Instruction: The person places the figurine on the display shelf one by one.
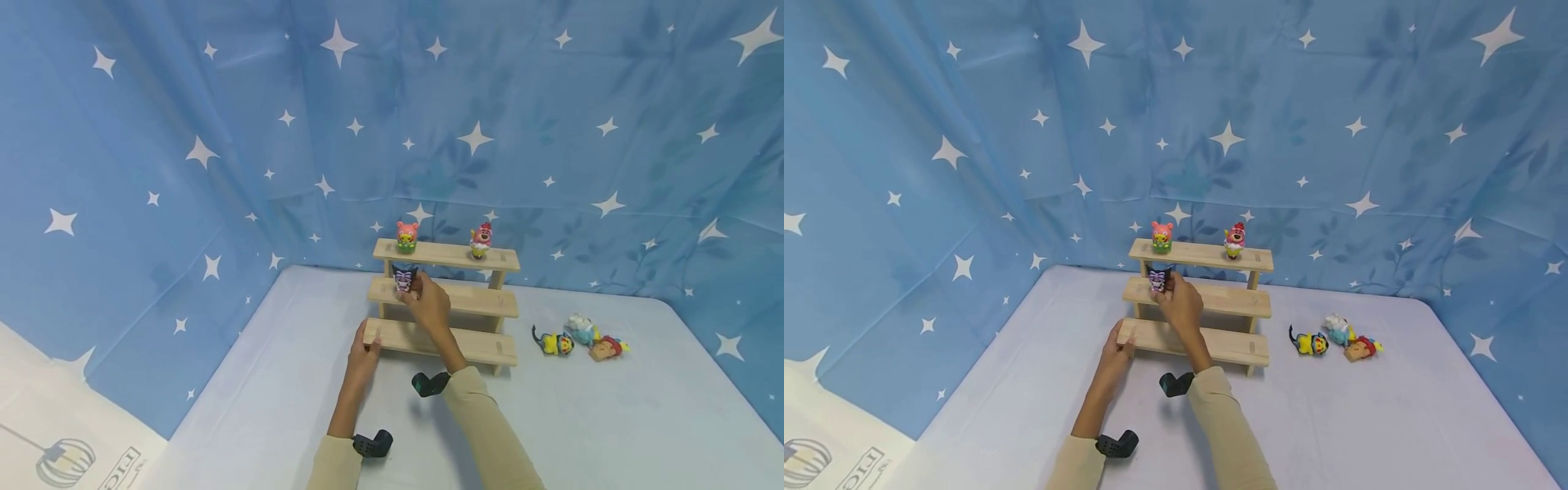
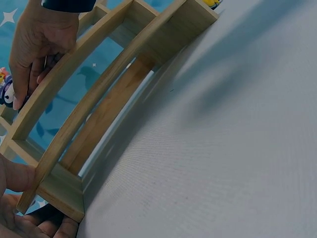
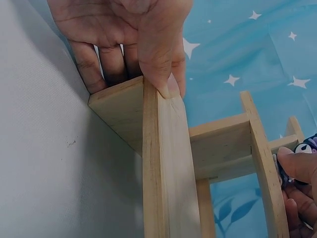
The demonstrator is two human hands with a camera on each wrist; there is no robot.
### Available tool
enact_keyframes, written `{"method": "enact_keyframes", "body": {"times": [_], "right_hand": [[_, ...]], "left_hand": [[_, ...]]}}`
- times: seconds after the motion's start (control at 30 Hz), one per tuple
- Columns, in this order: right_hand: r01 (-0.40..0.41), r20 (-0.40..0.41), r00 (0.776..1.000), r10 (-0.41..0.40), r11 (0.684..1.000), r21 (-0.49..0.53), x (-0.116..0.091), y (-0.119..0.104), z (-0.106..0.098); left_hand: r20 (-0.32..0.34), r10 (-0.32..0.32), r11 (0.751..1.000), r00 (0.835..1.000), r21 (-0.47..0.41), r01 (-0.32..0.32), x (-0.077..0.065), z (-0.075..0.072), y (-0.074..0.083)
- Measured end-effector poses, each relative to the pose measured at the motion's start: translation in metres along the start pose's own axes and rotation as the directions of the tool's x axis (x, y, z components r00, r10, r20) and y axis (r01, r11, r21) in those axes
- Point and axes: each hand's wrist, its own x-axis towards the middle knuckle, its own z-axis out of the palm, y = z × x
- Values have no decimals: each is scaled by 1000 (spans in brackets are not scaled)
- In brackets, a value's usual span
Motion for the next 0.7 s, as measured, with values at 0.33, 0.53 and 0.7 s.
{"method": "enact_keyframes", "body": {"times": [0.33,0.53,0.7], "right_hand": [[-17,-8,1000,17,1000,-13,-2,1,1],[-25,-2,1000,25,999,-28,0,-1,0],[-36,9,999,36,999,-17,1,-1,0]], "left_hand": [[-9,-26,999,1000,19,26,0,2,-2],[-11,-23,1000,1000,12,23,1,2,-1],[-11,-5,1000,1000,6,5,3,1,-1]]}}
